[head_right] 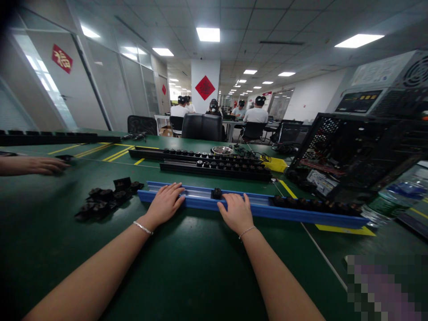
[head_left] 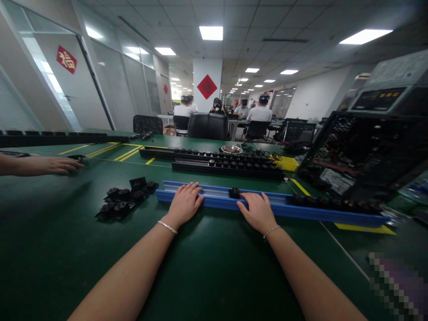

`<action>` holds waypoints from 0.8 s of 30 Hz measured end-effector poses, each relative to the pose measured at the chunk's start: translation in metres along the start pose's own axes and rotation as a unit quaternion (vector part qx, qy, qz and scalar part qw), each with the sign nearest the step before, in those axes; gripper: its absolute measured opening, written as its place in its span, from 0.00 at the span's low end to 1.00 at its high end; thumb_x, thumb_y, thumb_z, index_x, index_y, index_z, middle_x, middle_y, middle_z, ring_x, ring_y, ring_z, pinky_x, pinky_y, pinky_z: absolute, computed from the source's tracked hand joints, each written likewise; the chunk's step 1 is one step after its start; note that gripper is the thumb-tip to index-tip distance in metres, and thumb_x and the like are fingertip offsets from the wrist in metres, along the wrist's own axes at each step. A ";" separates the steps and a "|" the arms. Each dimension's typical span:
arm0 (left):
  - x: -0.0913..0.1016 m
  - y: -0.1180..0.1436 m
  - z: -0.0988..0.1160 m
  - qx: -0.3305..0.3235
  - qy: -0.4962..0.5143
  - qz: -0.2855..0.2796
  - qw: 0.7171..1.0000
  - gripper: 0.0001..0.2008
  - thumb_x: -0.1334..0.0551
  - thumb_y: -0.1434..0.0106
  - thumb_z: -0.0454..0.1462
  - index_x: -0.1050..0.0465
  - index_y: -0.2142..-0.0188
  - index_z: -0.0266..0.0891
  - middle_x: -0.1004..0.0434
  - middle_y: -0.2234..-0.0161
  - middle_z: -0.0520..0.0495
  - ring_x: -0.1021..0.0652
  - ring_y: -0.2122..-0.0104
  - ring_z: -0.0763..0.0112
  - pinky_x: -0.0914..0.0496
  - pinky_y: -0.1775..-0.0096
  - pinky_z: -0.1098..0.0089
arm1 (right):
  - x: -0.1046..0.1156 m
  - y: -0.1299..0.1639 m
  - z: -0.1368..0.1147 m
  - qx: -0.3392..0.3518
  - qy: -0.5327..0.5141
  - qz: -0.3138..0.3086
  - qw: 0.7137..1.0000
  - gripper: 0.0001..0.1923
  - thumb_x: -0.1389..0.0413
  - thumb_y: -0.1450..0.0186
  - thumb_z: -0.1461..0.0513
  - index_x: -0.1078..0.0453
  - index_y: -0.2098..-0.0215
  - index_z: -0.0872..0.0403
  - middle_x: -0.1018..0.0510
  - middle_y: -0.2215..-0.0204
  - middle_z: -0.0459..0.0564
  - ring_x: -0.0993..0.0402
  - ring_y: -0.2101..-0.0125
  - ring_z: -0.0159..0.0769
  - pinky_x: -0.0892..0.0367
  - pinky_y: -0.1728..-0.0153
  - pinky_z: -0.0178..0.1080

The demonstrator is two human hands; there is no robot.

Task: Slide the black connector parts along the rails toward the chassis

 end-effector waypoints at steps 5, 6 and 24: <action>-0.001 -0.001 0.010 -0.025 0.008 -0.010 1.000 0.21 0.52 0.35 0.45 0.37 0.46 0.39 0.35 0.43 0.44 0.36 0.43 0.62 0.43 0.43 0.57 | -0.003 0.000 -0.004 0.011 0.006 -0.010 1.000 0.23 0.58 0.35 0.51 0.34 0.50 0.55 0.27 0.52 0.53 0.36 0.50 0.41 0.57 0.43 0.53; -0.001 -0.001 0.012 -0.029 0.008 -0.011 0.999 0.21 0.52 0.35 0.45 0.38 0.46 0.39 0.36 0.43 0.44 0.37 0.43 0.61 0.44 0.43 0.57 | -0.004 0.000 -0.005 0.012 0.006 -0.011 1.000 0.23 0.58 0.35 0.51 0.34 0.50 0.55 0.27 0.52 0.53 0.36 0.49 0.41 0.57 0.43 0.53; -0.002 -0.003 0.041 -0.064 0.003 -0.026 0.998 0.23 0.46 0.39 0.39 0.42 0.43 0.49 0.38 0.42 0.45 0.39 0.42 0.56 0.45 0.44 0.51 | -0.008 -0.001 -0.020 0.026 0.019 -0.023 0.999 0.24 0.59 0.34 0.51 0.37 0.47 0.54 0.28 0.50 0.54 0.37 0.49 0.42 0.60 0.43 0.53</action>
Point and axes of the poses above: each hand's wrist, its own y-axis away from the middle knuckle, its own x-axis out of the back of the hand, z = x × y, the point moved 5 cm from there along -y, towards the middle knuckle
